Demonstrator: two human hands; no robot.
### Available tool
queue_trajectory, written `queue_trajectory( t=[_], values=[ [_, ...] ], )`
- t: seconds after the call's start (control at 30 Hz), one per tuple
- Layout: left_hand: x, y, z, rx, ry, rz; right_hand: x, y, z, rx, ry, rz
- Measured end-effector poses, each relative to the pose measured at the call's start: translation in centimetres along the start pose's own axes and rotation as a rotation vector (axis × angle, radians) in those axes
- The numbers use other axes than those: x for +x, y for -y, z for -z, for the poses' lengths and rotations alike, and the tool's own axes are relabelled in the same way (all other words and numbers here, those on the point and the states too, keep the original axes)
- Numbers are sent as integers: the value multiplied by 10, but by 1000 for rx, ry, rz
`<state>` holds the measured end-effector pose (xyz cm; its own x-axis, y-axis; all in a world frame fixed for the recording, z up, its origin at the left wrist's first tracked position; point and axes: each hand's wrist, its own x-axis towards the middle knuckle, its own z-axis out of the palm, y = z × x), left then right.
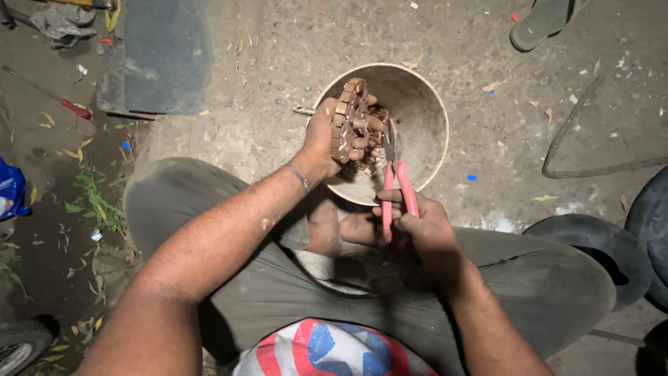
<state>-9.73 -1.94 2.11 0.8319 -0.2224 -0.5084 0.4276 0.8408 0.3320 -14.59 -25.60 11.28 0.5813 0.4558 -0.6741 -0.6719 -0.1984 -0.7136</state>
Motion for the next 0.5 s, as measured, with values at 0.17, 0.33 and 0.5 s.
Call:
queue_trajectory(
  t=[0.17,0.33,0.5],
  values=[
    [3,0,4,48,-55,-31,1,-3,5,59,90,-37],
    [10,0,14,-83,65,3,0,-8,3,-94,121,150],
    [13,1,16,-2,53,64,-7,-3,4,-181,56,106]
  ],
)
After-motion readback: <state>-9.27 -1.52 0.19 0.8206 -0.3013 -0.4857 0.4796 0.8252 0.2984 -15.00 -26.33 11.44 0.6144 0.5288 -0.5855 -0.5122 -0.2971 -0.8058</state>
